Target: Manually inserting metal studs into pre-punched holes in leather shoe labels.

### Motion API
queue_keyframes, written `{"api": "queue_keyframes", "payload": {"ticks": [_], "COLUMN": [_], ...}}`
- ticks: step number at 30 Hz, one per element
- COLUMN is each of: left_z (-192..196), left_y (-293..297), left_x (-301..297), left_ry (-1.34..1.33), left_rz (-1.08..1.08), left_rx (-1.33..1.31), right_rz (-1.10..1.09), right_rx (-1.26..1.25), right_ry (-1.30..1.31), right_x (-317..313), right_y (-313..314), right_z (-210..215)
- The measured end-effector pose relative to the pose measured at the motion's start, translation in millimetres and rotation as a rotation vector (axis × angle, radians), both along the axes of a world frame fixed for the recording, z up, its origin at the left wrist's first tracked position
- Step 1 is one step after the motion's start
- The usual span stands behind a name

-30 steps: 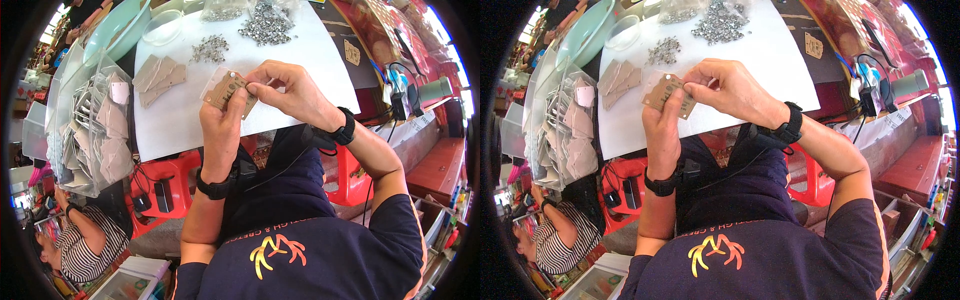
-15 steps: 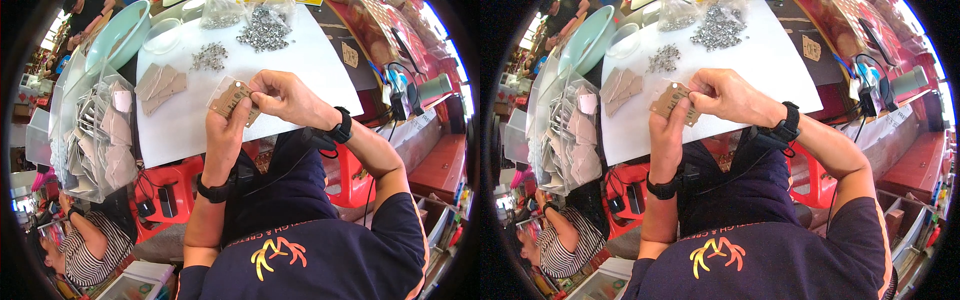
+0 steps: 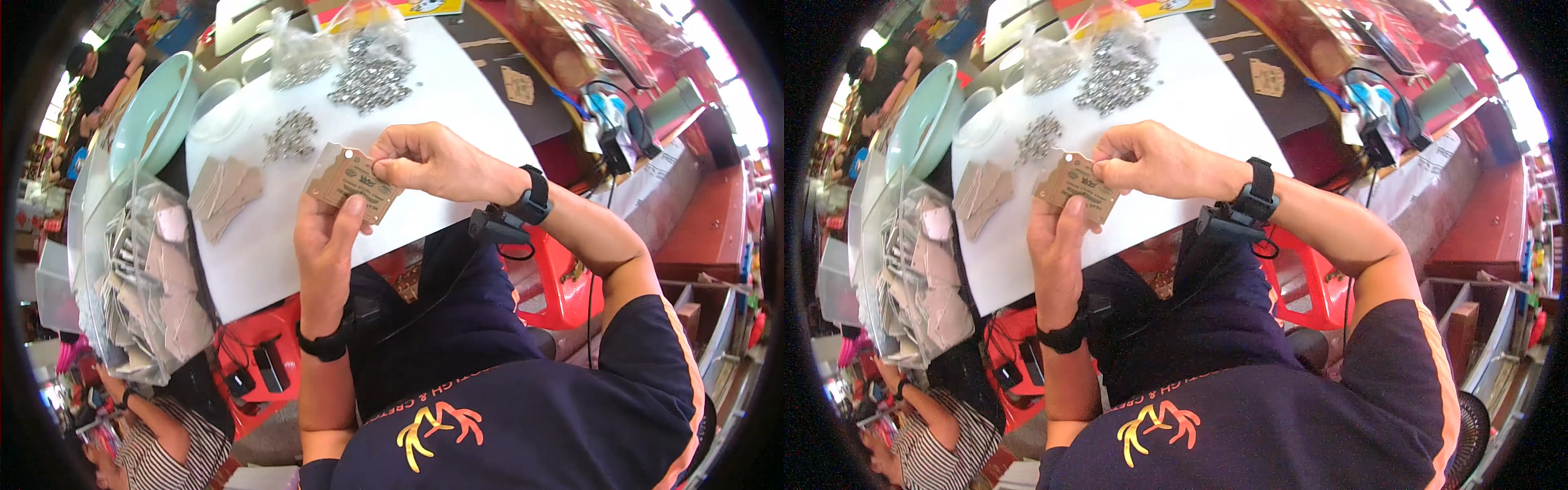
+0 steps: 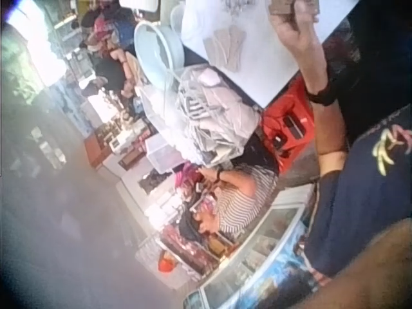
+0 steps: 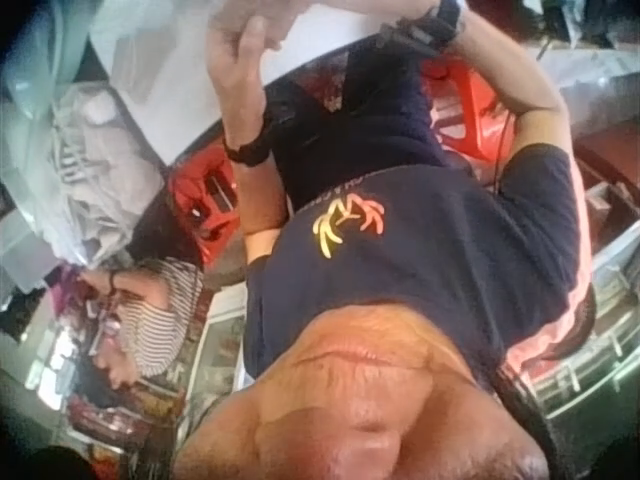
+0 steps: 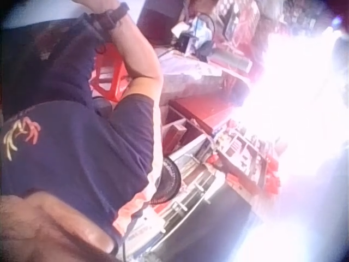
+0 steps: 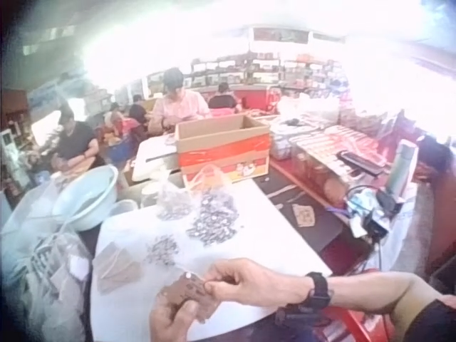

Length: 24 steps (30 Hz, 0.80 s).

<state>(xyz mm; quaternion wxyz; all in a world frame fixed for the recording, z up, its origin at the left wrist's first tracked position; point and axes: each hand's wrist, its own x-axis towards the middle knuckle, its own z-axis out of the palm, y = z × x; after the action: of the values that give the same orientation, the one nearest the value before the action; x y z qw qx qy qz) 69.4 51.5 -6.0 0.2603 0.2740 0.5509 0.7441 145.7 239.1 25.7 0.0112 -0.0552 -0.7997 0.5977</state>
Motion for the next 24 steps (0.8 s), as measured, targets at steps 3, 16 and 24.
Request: {"api": "queue_keyframes", "payload": {"ticks": [3,16,24], "left_z": [-7,9,8], "left_y": [-1,4,-4], "left_x": [-5,3,1], "left_ry": [-0.054,-0.146,-0.169], "left_rz": [-0.069,-0.021,-0.003], "left_rx": [0.009,0.070,0.093], "right_rz": [-0.014,0.071,0.046], "right_rx": [-0.082,-0.374,-0.446], "right_ry": [0.019,-0.010,-0.025], "right_x": [7,8,1], "right_y": [23,0,-12], "right_z": [6,8,5]}}
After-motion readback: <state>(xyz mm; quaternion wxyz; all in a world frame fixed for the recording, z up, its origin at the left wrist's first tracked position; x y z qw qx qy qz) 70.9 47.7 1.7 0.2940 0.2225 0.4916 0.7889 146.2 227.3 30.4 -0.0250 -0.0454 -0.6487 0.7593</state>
